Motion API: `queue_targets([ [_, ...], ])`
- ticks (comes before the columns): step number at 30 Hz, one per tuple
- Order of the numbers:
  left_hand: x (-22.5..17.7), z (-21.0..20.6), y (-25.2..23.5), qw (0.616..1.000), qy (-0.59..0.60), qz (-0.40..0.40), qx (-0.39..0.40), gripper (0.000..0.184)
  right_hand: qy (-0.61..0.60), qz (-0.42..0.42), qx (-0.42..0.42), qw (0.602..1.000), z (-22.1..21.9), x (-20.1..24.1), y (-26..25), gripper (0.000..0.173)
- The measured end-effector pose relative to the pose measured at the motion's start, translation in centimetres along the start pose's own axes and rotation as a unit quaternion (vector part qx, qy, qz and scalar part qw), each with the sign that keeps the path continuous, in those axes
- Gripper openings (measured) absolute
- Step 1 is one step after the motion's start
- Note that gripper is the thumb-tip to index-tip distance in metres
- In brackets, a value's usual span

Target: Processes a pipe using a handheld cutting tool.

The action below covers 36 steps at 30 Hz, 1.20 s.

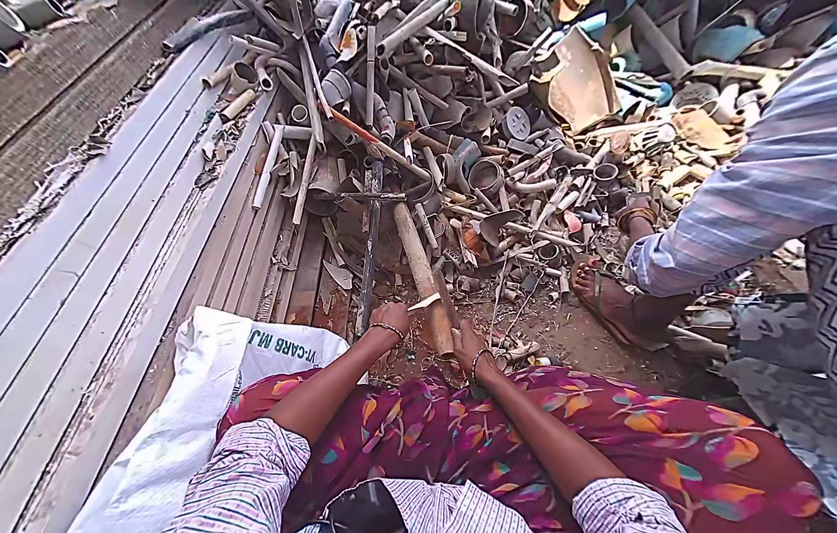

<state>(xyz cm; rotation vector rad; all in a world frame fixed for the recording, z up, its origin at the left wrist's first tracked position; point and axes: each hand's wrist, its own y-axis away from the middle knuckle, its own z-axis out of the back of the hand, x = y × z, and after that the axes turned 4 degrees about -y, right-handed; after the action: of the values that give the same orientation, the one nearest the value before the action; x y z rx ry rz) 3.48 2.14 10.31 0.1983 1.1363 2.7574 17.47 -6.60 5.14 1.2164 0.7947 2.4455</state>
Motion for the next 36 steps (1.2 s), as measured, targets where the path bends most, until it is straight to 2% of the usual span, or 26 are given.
queue_targets([
  [2, 0.0, 0.1, 0.0, 1.000, 0.000, -0.004, -0.003, 0.035, 0.002, 0.028, 0.016, 0.999, -0.4, 0.5, 0.9, 0.046],
  [6, -0.2, 0.0, 0.3, 1.000, -0.006, 0.001, -0.004, 0.035, -0.012, 0.004, 0.004, 1.000, -0.1, -0.3, -0.1, 0.047],
  [10, -0.3, 0.1, 0.2, 1.000, -0.008, 0.000, -0.006, 0.035, -0.005, 0.038, 0.022, 0.999, -0.7, 0.7, 1.2, 0.046],
  [14, -0.2, -0.2, 0.1, 1.000, -0.011, 0.002, -0.012, 0.034, -0.009, -0.016, 0.002, 1.000, 0.2, 0.4, 0.0, 0.047],
  [18, -0.4, 0.0, 0.2, 1.000, -0.021, -0.002, -0.012, 0.035, 0.009, 0.015, 0.020, 1.000, -0.4, 1.1, 1.1, 0.047],
  [22, -0.5, -0.1, 0.4, 0.999, -0.038, 0.000, -0.009, 0.034, -0.014, -0.019, 0.003, 1.000, 0.1, 0.0, -0.1, 0.047],
  [25, -0.3, 0.0, 0.2, 1.000, -0.027, -0.004, -0.005, 0.035, 0.008, 0.014, 0.023, 1.000, -0.7, 0.8, 1.0, 0.048],
  [29, -0.3, 0.0, 0.4, 1.000, -0.024, 0.003, -0.010, 0.034, -0.013, -0.021, 0.009, 1.000, -0.1, -0.1, -0.2, 0.049],
  [32, -0.3, 0.0, 0.4, 1.000, -0.028, -0.001, -0.012, 0.035, -0.005, 0.018, 0.019, 1.000, -0.7, 0.9, 1.4, 0.047],
  [36, -0.4, 0.0, 0.5, 0.999, -0.037, 0.002, -0.010, 0.034, -0.029, -0.027, 0.005, 0.999, -0.1, 0.1, 0.3, 0.047],
])
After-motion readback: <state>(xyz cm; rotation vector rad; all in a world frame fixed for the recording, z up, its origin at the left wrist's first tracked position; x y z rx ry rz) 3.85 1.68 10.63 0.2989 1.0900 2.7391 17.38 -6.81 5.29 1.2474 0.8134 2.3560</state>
